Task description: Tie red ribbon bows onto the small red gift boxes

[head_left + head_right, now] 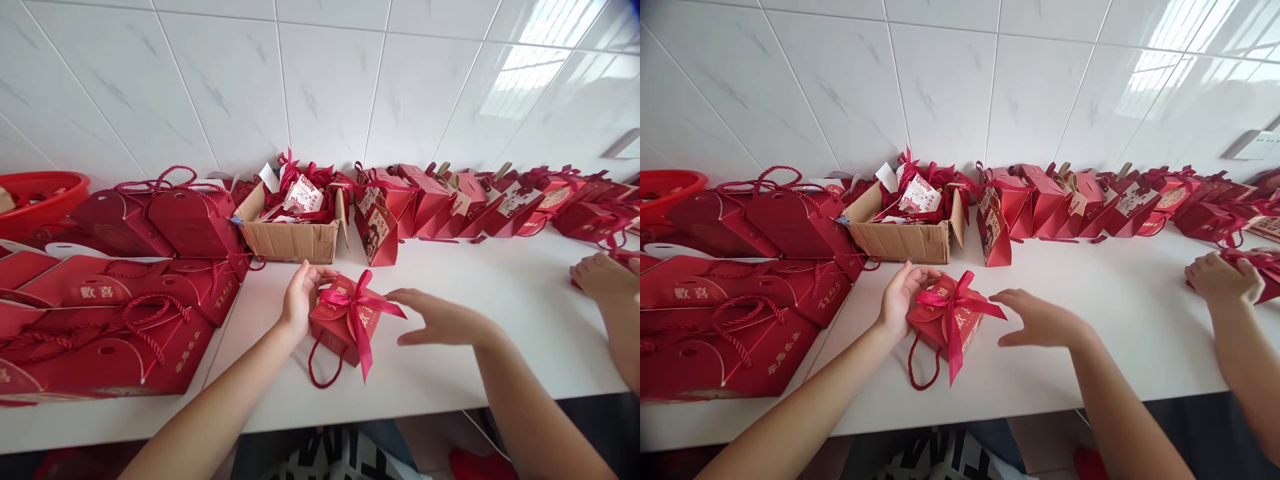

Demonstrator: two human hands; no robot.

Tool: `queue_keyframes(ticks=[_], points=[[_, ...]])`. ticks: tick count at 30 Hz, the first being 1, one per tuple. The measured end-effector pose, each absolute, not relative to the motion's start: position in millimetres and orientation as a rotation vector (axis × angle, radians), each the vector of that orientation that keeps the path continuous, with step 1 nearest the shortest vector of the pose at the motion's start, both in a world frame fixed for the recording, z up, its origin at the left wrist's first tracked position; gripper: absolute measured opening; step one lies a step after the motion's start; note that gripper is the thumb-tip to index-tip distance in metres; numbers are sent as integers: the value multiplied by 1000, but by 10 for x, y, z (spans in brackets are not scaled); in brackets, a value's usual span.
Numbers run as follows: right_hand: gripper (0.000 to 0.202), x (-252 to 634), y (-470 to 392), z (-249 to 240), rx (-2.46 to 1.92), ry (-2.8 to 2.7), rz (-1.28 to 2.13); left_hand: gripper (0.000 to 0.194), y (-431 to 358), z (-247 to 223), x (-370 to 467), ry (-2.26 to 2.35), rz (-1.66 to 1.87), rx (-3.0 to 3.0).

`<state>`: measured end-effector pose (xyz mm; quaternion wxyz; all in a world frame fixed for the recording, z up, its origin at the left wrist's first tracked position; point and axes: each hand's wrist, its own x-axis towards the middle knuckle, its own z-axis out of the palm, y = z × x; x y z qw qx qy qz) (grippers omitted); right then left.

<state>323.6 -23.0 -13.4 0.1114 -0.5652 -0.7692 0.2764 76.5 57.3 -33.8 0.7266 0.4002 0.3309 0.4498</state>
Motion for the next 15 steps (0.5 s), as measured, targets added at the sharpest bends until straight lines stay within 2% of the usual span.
queue_keyframes(ticks=[1, 3, 5, 8, 11, 15], points=[[74, 3166, -316, -291, -1592, -2121, 867, 46, 575, -381, 787, 742, 995, 842], [73, 2979, -484, -555, -1452, -1815, 1009, 41, 571, -464, 829, 790, 999, 821], [76, 2754, -627, -711, -1418, -1618, 983, 37, 552, -529, 872, 826, 999, 844], [94, 2450, -761, -775, -1368, -1502, 943, 33, 501, -578, 925, 842, 989, 909], [86, 2359, -802, -818, -1379, -1369, 895, 34, 474, -576, 935, 827, 954, 1028], [75, 2810, -733, -948, -1636, -1287, 544, 48, 529, -566, 890, 936, 878, 1290]])
